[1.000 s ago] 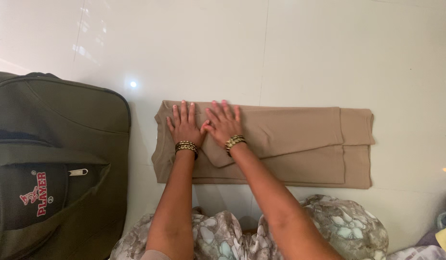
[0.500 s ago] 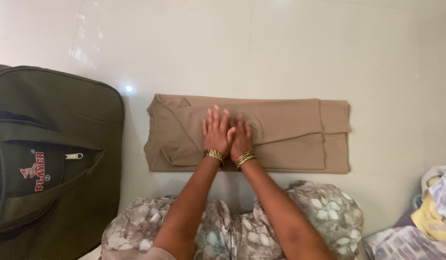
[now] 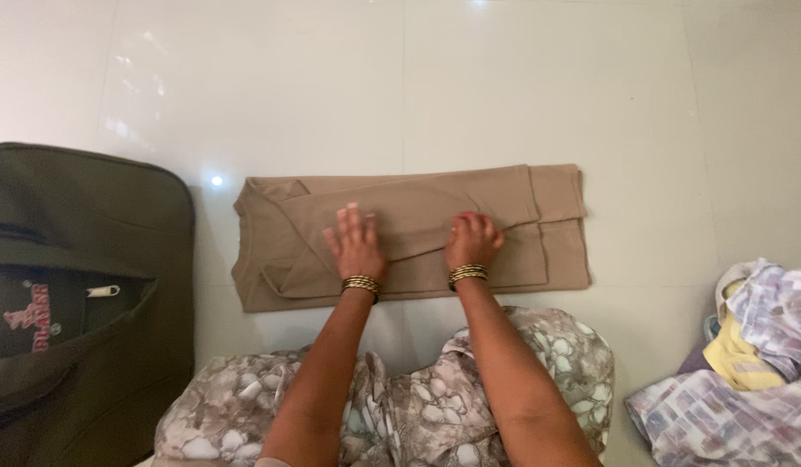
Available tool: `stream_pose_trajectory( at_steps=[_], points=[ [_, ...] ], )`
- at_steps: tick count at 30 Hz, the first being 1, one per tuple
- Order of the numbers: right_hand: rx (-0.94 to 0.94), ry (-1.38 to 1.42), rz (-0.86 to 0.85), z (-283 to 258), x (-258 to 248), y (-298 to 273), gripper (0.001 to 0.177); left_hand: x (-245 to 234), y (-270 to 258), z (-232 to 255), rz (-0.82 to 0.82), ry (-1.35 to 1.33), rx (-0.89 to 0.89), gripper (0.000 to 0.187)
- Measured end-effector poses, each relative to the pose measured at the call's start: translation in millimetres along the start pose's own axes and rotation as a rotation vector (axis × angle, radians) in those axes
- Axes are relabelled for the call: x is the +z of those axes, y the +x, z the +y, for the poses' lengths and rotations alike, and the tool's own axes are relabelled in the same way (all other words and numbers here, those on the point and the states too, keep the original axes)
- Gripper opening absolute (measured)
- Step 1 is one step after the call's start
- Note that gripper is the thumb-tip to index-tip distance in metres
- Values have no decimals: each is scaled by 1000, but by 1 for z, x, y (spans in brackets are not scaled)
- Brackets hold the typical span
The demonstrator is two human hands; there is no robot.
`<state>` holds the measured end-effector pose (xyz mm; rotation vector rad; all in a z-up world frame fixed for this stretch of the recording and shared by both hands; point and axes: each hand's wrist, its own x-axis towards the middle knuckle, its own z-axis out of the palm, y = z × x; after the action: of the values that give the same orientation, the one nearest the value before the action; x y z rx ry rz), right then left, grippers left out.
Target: The person folds a beige long-sleeved shirt on the floor. They smooth the fabric, fold the sleeves inward, fold the sides toward the center, and then fold the shirt in half multiple times to create a compact bundle.
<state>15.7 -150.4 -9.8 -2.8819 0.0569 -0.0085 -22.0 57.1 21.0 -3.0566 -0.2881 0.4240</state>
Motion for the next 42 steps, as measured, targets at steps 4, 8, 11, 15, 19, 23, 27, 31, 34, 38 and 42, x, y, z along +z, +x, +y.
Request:
stream_pose_trajectory(
  at_steps=[4, 8, 11, 15, 19, 23, 27, 31, 34, 38, 42],
  points=[
    [-335, 233, 101, -1, 32, -9, 21, 12, 7, 36, 22, -242, 216, 67],
    [13, 124, 134, 19, 6, 13, 25, -26, -6, 28, -161, -257, 56, 66],
    [188, 5, 263, 28, -15, 22, 31, -30, 2, 44, -204, -180, -156, 71],
    [90, 452, -151, -13, -2, 13, 41, 4, 28, 73, 121, -144, 185, 65],
    [-3, -41, -225, 1, -20, 22, 56, 6, 26, 77, 8, -114, 235, 65],
    [278, -131, -367, 34, -65, 40, 67, -26, 14, 69, -64, -100, 133, 71],
    [503, -121, -407, 55, -87, 50, 69, -32, 14, 61, -58, -171, 25, 71],
    [228, -58, -129, 39, -37, 50, 60, 8, 42, 65, 57, -254, 13, 66],
    [-319, 58, -113, -12, 5, 43, 46, 38, 58, 68, 140, -69, 164, 64],
    [-356, -7, -424, -34, -2, 45, 54, 29, 55, 64, 133, -32, 209, 64],
    [-282, -151, -429, -10, -26, 80, 64, -14, 43, 66, -58, -1, 181, 78]
  ],
)
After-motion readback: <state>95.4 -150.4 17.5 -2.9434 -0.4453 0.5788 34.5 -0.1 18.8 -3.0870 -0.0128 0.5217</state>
